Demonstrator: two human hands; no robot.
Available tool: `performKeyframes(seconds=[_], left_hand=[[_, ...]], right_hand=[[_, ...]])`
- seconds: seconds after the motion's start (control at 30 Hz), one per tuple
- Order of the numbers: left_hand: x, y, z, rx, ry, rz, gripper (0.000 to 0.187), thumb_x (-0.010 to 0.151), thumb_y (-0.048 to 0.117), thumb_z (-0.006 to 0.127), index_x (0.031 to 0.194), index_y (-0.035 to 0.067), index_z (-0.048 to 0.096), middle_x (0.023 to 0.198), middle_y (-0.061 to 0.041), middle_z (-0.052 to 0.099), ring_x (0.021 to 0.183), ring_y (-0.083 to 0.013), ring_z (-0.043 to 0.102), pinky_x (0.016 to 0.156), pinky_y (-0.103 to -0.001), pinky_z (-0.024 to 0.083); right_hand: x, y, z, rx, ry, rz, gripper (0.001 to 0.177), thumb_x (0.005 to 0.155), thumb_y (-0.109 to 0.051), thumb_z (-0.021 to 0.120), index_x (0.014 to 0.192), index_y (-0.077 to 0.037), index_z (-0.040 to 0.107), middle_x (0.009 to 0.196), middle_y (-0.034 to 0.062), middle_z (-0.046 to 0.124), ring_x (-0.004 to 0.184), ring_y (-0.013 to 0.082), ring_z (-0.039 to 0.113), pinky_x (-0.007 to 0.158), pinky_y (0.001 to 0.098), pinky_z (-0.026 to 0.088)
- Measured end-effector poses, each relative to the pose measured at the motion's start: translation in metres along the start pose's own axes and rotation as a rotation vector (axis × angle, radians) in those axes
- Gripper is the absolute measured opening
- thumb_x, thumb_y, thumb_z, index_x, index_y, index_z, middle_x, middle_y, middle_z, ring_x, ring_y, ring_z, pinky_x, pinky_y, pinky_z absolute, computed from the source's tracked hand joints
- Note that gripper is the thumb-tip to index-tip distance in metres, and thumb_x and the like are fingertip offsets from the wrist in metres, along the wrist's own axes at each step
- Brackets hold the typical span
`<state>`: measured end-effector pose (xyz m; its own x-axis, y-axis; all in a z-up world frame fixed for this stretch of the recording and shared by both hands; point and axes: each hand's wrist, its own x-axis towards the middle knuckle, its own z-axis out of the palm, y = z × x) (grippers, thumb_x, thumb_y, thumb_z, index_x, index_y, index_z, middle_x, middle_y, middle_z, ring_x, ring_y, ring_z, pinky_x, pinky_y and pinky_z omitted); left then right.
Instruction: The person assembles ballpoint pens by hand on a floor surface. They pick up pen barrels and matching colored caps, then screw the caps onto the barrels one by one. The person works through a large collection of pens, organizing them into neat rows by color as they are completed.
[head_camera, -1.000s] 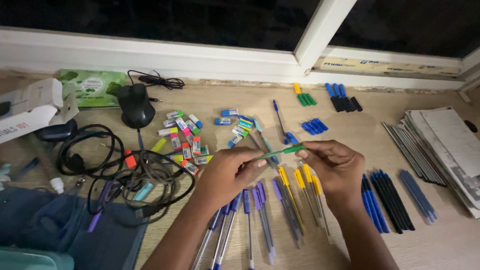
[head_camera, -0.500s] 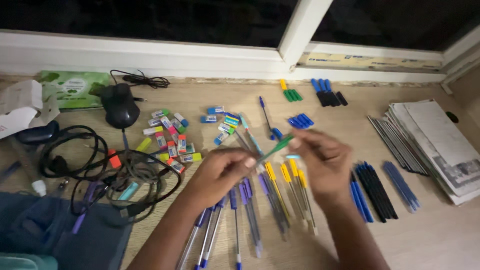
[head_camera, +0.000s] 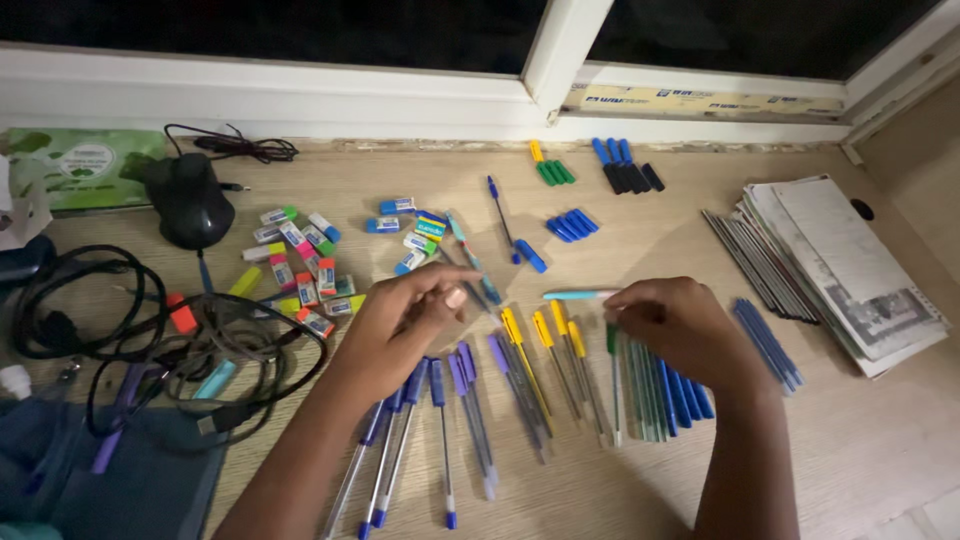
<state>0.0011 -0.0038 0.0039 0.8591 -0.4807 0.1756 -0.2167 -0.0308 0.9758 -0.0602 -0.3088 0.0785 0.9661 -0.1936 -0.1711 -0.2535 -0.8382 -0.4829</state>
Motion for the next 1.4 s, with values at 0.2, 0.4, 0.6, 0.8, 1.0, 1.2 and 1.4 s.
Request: performKeyframes(seconds=[0.2,0.4,0.6,0.8,1.0,1.2,1.4], left_hand=[[0.0,-0.001,0.0,-0.011,0.016,0.073,0.033,0.099,0.02,0.059,0.126,0.006,0.071,0.082,0.002,0.061,0.069,-0.0054,0.052,0.063,-0.025,0.046],[-0.001,0.002,0.001,-0.046,0.008,0.095,0.03,0.097,0.017,0.066,0.124,0.006,0.071,0.076,0.005,0.058,0.064,-0.0034,0.051,0.057,-0.023,0.044],[-0.003,0.002,0.001,-0.069,-0.006,0.093,0.028,0.096,0.015,0.067,0.122,0.006,0.071,0.075,0.005,0.057,0.061,-0.002,0.05,0.055,-0.022,0.042],[-0.002,0.001,0.002,-0.085,0.012,0.099,0.029,0.094,0.015,0.071,0.12,0.005,0.073,0.081,0.003,0.061,0.064,-0.0023,0.053,0.057,-0.022,0.044],[0.001,0.009,0.006,-0.058,-0.03,0.357,0.039,0.092,0.017,0.073,0.127,0.002,0.065,0.104,0.003,0.069,0.089,-0.0049,0.065,0.071,-0.024,0.059],[0.002,-0.002,0.007,-0.085,-0.079,0.12,0.021,0.103,0.02,0.064,0.103,0.0,0.073,0.07,0.003,0.061,0.064,-0.0062,0.054,0.058,-0.027,0.046],[0.004,-0.008,-0.004,-0.1,0.159,0.022,0.02,0.099,0.018,0.063,0.109,0.005,0.073,0.063,0.004,0.049,0.057,-0.0051,0.042,0.051,-0.027,0.036]], right_hand=[[-0.018,-0.016,-0.014,-0.204,-0.033,0.305,0.032,0.084,-0.038,0.085,0.095,-0.008,0.083,0.082,0.0086,0.081,0.069,0.0187,0.076,0.07,0.0342,0.059],[-0.014,-0.009,-0.008,-0.221,-0.141,0.333,0.028,0.083,-0.029,0.083,0.085,-0.001,0.082,0.068,0.0129,0.08,0.06,0.0199,0.076,0.059,0.0351,0.061],[-0.002,-0.004,0.0,-0.163,-0.245,0.353,0.028,0.081,-0.024,0.084,0.083,0.004,0.081,0.065,0.0152,0.078,0.057,0.0207,0.073,0.058,0.0356,0.059],[-0.015,-0.01,-0.015,-0.003,0.014,0.19,0.019,0.083,-0.019,0.079,0.088,0.0,0.08,0.072,0.0147,0.079,0.06,0.0185,0.072,0.06,0.0333,0.057],[-0.006,-0.032,0.038,0.738,0.156,-0.217,0.005,0.088,-0.002,0.071,0.089,0.003,0.073,0.076,0.0128,0.077,0.064,0.0175,0.075,0.06,0.0318,0.064],[0.021,-0.049,0.082,0.769,-0.066,-0.369,0.01,0.091,0.0,0.075,0.098,0.008,0.074,0.084,0.014,0.076,0.074,0.0146,0.071,0.067,0.0295,0.057],[0.136,-0.003,0.024,0.428,0.358,-0.373,0.018,0.095,-0.004,0.065,0.109,0.002,0.074,0.091,0.0119,0.077,0.077,0.0164,0.071,0.073,0.0295,0.058]])
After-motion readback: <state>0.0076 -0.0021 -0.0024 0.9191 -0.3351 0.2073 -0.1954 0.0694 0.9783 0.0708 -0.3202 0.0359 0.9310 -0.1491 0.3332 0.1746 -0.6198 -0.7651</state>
